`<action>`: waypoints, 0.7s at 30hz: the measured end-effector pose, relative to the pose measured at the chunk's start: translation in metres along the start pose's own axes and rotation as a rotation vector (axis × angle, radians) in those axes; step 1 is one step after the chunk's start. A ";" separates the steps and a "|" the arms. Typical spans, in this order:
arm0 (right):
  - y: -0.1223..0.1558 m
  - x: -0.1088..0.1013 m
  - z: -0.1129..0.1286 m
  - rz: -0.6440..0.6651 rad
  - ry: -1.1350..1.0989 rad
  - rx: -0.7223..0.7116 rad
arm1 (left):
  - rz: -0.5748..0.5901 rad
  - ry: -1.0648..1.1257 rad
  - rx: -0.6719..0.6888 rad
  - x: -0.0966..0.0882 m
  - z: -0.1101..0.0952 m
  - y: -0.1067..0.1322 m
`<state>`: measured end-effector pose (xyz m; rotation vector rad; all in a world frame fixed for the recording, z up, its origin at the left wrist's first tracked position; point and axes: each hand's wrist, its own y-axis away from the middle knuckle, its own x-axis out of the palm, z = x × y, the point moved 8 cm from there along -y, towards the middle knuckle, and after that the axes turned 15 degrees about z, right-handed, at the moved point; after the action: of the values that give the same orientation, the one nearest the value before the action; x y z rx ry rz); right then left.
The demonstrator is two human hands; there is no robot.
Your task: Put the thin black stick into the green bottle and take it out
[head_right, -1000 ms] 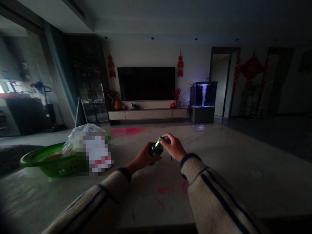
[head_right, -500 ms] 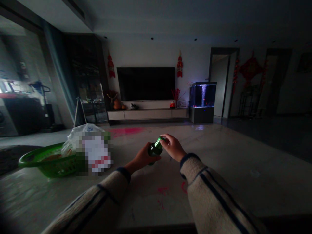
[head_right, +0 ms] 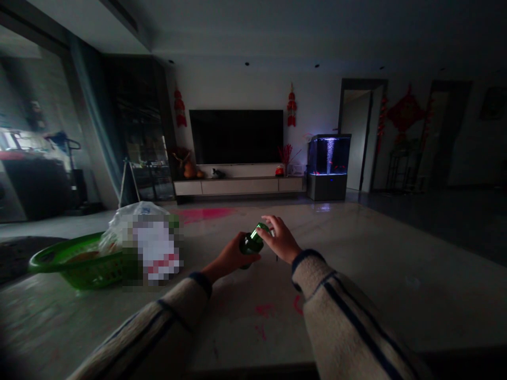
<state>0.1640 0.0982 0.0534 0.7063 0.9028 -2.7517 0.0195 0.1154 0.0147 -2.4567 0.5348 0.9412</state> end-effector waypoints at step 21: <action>-0.001 0.003 -0.003 0.020 -0.179 0.009 | 0.022 -0.013 -0.048 -0.003 -0.006 0.002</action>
<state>0.1621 0.1007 0.0505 0.4579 0.8409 -2.7489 0.0194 0.1112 0.0198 -2.4898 0.5423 0.9894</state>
